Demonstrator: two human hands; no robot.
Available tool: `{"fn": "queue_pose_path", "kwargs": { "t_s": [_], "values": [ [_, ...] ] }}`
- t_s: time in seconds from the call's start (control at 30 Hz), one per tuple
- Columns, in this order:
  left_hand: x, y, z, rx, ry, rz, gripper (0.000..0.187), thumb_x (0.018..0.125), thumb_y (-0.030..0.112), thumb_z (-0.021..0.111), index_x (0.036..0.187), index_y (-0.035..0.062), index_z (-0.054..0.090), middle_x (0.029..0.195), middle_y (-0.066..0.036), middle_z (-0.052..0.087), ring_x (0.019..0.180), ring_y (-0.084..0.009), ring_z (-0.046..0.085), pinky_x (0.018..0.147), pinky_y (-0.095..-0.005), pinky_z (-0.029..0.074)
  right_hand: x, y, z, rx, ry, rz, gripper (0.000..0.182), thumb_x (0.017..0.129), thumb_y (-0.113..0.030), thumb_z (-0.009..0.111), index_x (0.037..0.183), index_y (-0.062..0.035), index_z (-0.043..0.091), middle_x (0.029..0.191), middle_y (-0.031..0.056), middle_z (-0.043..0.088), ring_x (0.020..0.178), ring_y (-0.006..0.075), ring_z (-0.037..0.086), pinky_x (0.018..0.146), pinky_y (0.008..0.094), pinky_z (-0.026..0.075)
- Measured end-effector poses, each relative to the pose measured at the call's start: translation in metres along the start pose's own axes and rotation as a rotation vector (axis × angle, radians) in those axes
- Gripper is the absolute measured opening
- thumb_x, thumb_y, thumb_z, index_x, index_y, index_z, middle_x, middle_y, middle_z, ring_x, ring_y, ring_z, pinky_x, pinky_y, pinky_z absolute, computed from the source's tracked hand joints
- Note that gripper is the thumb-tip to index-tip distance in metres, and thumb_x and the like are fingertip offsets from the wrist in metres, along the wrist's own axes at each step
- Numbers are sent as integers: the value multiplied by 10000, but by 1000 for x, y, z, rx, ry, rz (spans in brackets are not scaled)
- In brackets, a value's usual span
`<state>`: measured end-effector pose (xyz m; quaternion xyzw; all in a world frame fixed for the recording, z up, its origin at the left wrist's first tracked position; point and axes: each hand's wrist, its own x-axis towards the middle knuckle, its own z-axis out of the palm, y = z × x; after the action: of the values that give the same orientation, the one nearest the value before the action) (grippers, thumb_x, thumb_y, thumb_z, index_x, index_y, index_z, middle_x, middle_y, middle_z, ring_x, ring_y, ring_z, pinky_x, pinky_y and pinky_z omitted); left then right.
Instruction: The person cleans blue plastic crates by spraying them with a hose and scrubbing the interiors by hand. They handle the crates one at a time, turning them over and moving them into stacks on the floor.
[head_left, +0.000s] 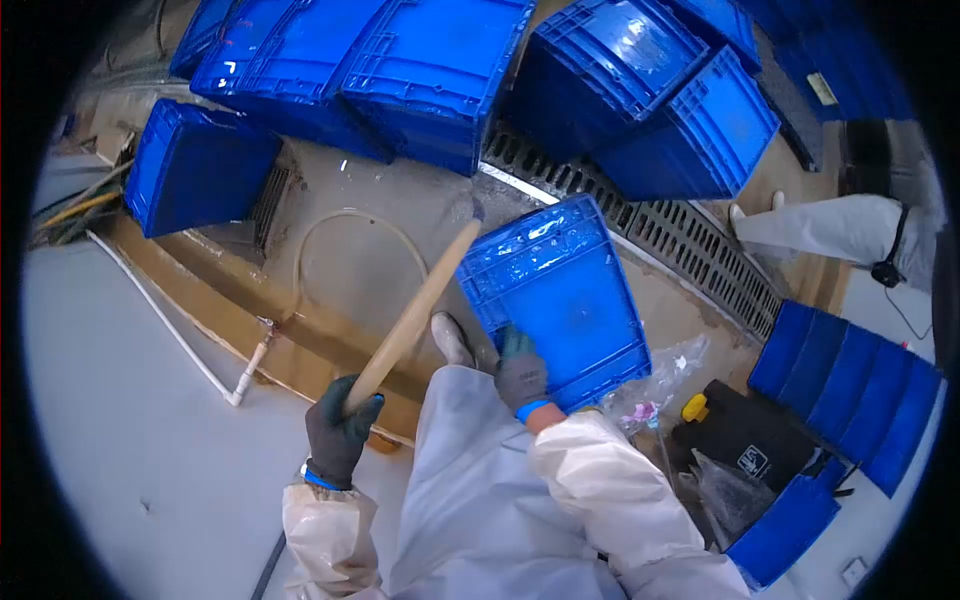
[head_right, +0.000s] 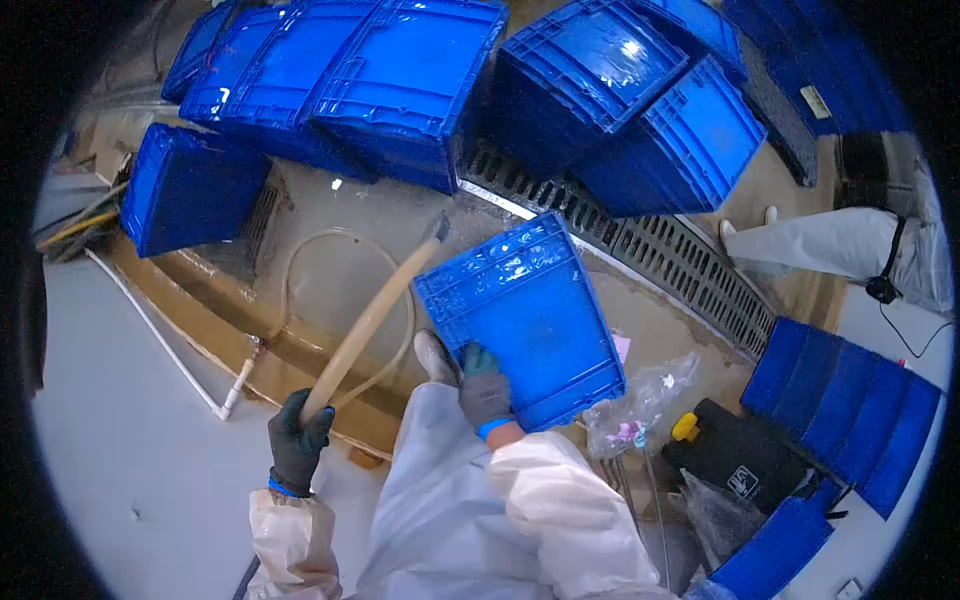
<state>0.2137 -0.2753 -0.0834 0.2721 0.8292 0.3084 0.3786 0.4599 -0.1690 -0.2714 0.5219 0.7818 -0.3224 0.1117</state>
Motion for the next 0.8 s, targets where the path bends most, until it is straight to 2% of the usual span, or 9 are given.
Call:
{"fn": "queue_pose_path", "kwargs": {
  "t_s": [0.1,0.17,0.23,0.33,0.43,0.6,0.7,0.77,0.8],
  "values": [
    [2,-14,-11,36,-8,-18,291,804,212,786,1000,31,670,740,-100,657,650,-183,634,621,-311,502,8,19,-34,210,302,42,589,746,-53,604,1308,33,452,1202,271,538,1094,428,540,941,457,452],
    [1,-16,-15,67,-43,-19,295,790,230,798,978,35,681,729,-98,658,643,-191,640,617,-314,503,21,47,-65,209,453,19,587,714,24,558,1292,40,462,1160,220,568,1087,372,559,958,405,456],
    [5,-20,-16,85,-87,10,293,777,240,805,958,39,691,724,-99,659,635,-197,644,610,-319,503,40,84,-92,471,459,53,640,685,16,560,1315,27,449,1172,219,574,1059,330,573,932,400,459],
    [9,-25,4,101,-177,163,330,766,288,802,947,32,699,741,-132,669,636,-261,648,609,-357,505,57,94,-140,462,399,267,635,670,12,587,1292,24,458,1083,156,598,965,244,580,862,357,477],
    [17,-21,39,146,-340,235,370,775,417,758,944,91,713,793,-136,688,701,-323,659,631,-411,506,69,88,-155,565,393,130,590,665,10,590,1243,30,471,1017,122,600,894,211,574,809,328,483],
    [36,-57,122,305,-641,260,414,828,556,629,964,171,698,832,-122,694,749,-339,665,673,-462,505,56,110,-131,595,480,186,591,668,8,618,1236,13,455,1097,126,577,984,220,568,877,324,471],
    [58,-94,148,552,-716,226,394,855,533,598,984,171,684,875,-121,699,787,-345,667,707,-472,508,40,157,-104,697,494,210,642,673,11,630,1285,8,437,1188,132,555,1075,240,550,949,333,445],
    [61,-157,161,464,-546,132,362,851,493,591,993,172,679,945,-120,699,868,-352,667,733,-488,508,32,167,-104,735,486,276,674,677,15,630,1319,2,425,1250,134,537,1136,255,531,998,347,419],
    [73,-147,144,546,-554,68,338,858,467,601,988,164,679,932,-133,698,853,-362,668,732,-493,508,29,170,-106,692,456,269,712,685,18,639,1358,-7,407,1296,133,528,1175,262,517,1026,370,400]
  ]
}}
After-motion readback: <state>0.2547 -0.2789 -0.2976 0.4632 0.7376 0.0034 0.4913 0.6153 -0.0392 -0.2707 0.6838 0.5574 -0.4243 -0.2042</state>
